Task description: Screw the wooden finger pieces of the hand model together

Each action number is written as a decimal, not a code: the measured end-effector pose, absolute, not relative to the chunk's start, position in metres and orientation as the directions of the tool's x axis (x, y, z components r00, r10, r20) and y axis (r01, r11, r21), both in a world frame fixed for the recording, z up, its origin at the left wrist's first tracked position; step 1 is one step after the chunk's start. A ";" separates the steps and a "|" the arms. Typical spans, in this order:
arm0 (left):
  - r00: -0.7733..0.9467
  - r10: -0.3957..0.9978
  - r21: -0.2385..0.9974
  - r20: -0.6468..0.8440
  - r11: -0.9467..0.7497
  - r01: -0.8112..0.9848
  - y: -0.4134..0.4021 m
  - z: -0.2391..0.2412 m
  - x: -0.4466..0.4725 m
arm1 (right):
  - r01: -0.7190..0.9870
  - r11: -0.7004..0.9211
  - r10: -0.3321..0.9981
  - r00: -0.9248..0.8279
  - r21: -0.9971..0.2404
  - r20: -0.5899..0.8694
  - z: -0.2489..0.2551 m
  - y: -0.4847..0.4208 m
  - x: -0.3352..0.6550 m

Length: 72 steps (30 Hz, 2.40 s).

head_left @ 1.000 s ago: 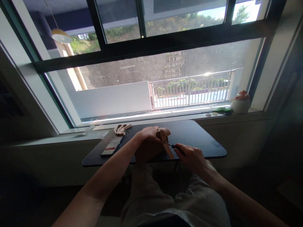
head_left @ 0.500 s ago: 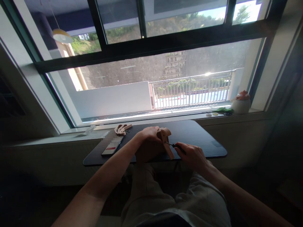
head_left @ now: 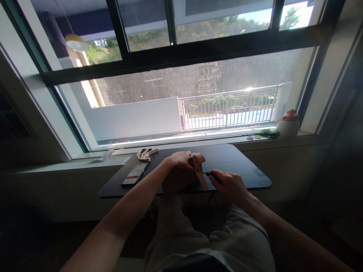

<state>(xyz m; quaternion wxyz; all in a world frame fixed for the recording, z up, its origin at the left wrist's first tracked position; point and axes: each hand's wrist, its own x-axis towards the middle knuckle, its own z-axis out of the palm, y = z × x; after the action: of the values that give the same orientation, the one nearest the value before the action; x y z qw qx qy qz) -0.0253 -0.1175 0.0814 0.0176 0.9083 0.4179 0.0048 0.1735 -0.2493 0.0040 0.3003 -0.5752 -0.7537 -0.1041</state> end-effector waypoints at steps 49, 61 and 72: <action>0.659 0.752 0.023 -0.017 -0.658 0.752 -0.118 0.083 -0.024 | 0.931 0.335 0.826 -0.216 -0.145 0.521 -0.011 -0.251 0.164; 0.655 0.755 0.038 -0.019 -0.654 0.755 -0.123 0.086 -0.023 | 0.892 0.260 0.870 -0.050 -0.370 0.491 -0.006 -0.245 0.167; 0.654 0.756 0.045 -0.022 -0.653 0.756 -0.123 0.085 -0.024 | 0.934 0.353 0.839 -0.287 -0.059 0.462 0.004 -0.247 0.162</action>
<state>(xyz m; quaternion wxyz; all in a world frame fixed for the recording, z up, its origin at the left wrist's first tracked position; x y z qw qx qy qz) -0.0242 -0.1230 0.0849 0.0253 0.9091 0.4157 -0.0008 0.1622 -0.2471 0.0044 0.2123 -0.5579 -0.7945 -0.1119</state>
